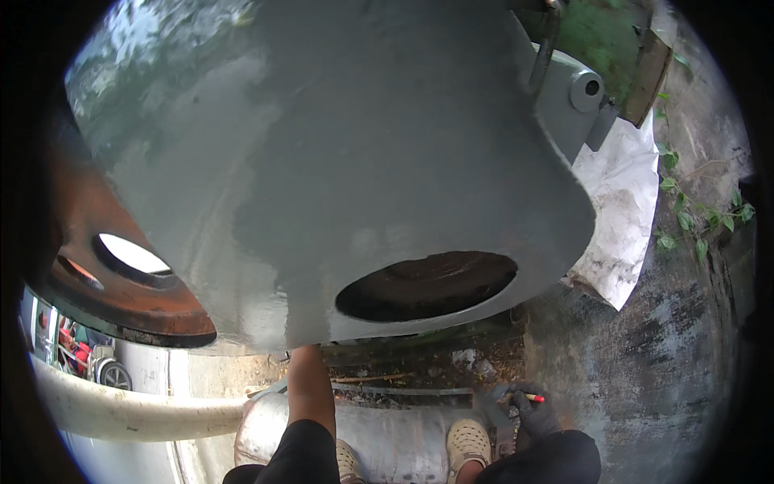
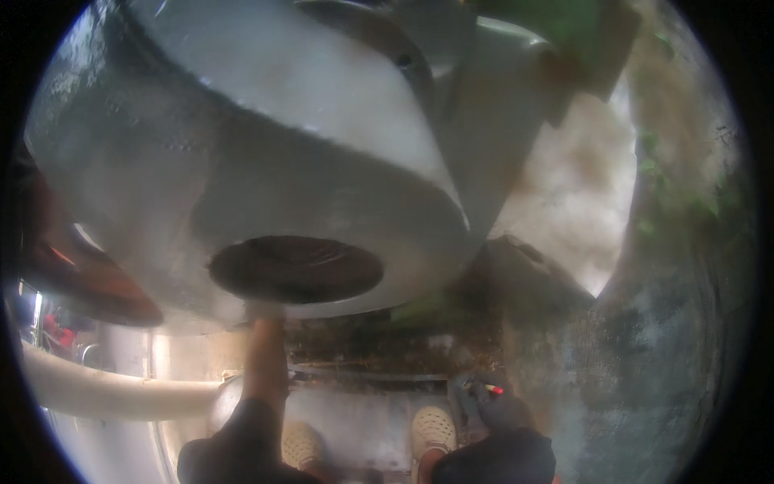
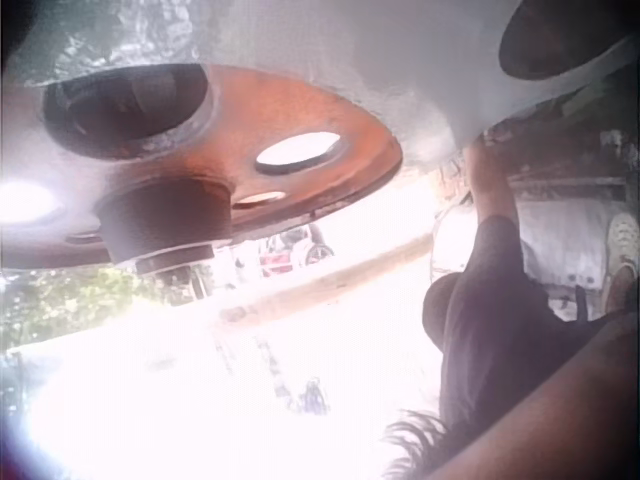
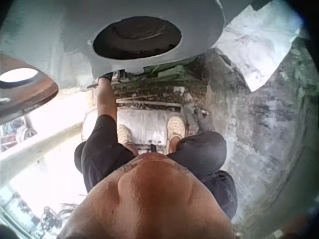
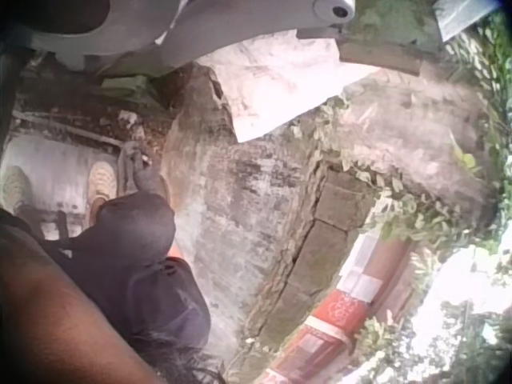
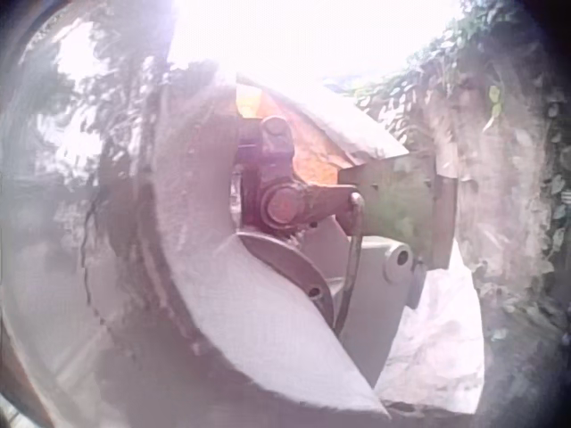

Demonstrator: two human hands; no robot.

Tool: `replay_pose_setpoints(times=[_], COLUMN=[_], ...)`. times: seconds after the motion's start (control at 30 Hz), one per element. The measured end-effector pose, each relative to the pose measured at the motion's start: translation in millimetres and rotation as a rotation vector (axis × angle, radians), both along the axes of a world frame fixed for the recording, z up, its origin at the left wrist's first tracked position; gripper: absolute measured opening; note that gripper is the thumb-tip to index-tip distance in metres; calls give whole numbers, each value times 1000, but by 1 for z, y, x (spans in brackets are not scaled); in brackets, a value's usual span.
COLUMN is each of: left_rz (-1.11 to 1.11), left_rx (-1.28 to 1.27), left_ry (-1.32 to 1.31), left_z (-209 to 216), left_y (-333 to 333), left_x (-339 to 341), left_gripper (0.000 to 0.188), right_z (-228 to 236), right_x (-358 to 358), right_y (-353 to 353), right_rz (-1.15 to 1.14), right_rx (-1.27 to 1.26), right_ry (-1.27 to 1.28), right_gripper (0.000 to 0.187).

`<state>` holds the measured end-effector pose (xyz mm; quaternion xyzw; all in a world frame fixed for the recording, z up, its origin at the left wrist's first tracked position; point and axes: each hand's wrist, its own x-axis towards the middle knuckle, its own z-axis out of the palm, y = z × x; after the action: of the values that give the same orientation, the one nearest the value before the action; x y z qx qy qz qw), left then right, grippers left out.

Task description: The person paints a large metal machine part with gray paint using a brush. They repeatedly dip the brush into a small container and apply paint to the curved and flat surfaces of the part.

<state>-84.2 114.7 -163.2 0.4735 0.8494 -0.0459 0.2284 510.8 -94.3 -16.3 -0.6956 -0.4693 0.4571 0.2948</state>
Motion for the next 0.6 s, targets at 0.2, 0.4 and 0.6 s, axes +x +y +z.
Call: replay_pose_setpoints(times=[0.2, 0.4, 0.6], left_rz=[27, -26, -133], left_rx=[-31, -46, 21], left_ry=[6, 30, 91], left_z=[-11, -6, 22], left_y=[-5, -33, -92], left_x=[8, -9, -33], left_gripper=[45, 45, 45], right_z=[27, -5, 15], right_x=[9, 3, -25], right_y=[16, 18, 58], right_rz=[12, -26, 14], right_rx=[3, 78, 397], right_ry=[16, -52, 106], right_gripper=[19, 18, 16])
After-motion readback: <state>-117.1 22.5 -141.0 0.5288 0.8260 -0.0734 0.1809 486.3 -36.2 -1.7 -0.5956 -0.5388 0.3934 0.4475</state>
